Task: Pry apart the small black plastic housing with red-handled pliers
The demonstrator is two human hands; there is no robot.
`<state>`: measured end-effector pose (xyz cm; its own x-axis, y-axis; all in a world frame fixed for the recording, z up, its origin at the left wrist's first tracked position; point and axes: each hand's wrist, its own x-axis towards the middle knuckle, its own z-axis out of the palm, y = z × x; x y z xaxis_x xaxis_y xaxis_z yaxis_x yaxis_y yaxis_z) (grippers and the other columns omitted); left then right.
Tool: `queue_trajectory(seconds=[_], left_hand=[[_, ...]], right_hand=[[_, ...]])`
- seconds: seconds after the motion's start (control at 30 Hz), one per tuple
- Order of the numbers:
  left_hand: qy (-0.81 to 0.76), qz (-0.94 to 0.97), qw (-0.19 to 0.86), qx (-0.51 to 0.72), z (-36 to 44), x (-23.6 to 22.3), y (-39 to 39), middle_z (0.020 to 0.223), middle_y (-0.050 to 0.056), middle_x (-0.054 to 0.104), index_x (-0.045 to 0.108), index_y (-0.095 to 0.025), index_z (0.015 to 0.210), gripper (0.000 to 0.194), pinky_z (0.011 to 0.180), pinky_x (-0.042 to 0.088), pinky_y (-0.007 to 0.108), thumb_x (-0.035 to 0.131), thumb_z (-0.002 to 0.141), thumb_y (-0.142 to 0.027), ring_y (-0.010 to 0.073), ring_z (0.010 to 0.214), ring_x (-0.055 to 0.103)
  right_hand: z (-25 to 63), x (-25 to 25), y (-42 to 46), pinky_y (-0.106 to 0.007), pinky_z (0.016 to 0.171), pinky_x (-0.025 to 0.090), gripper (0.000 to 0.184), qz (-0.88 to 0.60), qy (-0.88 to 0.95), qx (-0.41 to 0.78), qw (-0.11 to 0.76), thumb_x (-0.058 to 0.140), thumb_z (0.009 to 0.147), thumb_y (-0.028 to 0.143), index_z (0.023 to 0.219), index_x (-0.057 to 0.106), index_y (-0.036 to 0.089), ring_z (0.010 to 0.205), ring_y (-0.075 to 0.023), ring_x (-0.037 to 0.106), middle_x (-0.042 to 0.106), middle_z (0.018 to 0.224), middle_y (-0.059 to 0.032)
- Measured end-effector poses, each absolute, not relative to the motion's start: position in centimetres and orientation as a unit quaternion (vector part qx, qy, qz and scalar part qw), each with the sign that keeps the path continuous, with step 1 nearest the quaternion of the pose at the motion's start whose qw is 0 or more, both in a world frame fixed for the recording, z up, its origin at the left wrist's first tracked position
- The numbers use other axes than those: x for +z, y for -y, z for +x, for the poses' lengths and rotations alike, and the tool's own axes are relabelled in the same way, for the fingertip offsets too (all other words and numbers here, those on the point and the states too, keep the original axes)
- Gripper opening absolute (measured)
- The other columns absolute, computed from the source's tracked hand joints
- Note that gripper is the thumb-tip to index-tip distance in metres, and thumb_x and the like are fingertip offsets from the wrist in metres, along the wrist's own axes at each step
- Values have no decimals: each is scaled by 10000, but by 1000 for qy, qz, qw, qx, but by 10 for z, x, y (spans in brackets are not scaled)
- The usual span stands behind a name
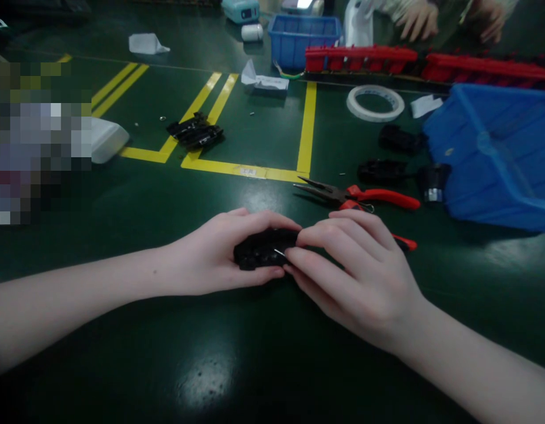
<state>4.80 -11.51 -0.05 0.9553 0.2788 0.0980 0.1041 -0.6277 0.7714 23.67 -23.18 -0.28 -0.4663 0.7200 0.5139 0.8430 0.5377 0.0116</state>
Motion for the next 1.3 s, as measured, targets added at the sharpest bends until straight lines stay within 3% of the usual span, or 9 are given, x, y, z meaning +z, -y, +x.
queue_trajectory(seconds=[0.2,0.43,0.77,1.03,1.3], left_hand=[[-103,908,395,92,50,-1,114,1123,14,665,500,-182,1172,360,845,462,289,624,861,-317,162,914,646],[-120,917,368,91,52,-2,117,1103,6,663,469,-178,1186,355,811,441,298,606,870,-263,164,908,642],[-105,928,347,82,53,-3,117,1059,-2,669,481,-177,1162,335,775,419,305,595,857,-256,163,884,642],[-108,927,349,81,53,-3,117,956,-21,686,540,-178,1115,286,769,419,302,595,855,-285,147,803,646],[-96,935,332,84,54,-3,117,974,-16,694,553,-155,1127,300,728,403,288,608,852,-262,138,798,640]], right_hand=[[233,1,231,-412,777,490,142,-473,838,-87,258,659,789,109,916,616,155,818,-185,616,658,883,-81],[223,-1,228,-364,721,481,68,-564,775,-25,285,641,804,166,809,585,205,796,-163,604,642,861,-33],[217,5,229,-423,770,475,127,-509,810,-70,283,649,788,112,842,580,204,781,-186,620,654,856,-52],[218,2,226,-391,734,480,116,-492,825,-70,269,625,800,99,864,575,182,805,-190,620,652,872,-70],[219,0,225,-394,740,481,116,-489,829,-86,260,635,800,117,879,576,178,814,-195,616,650,885,-68]])
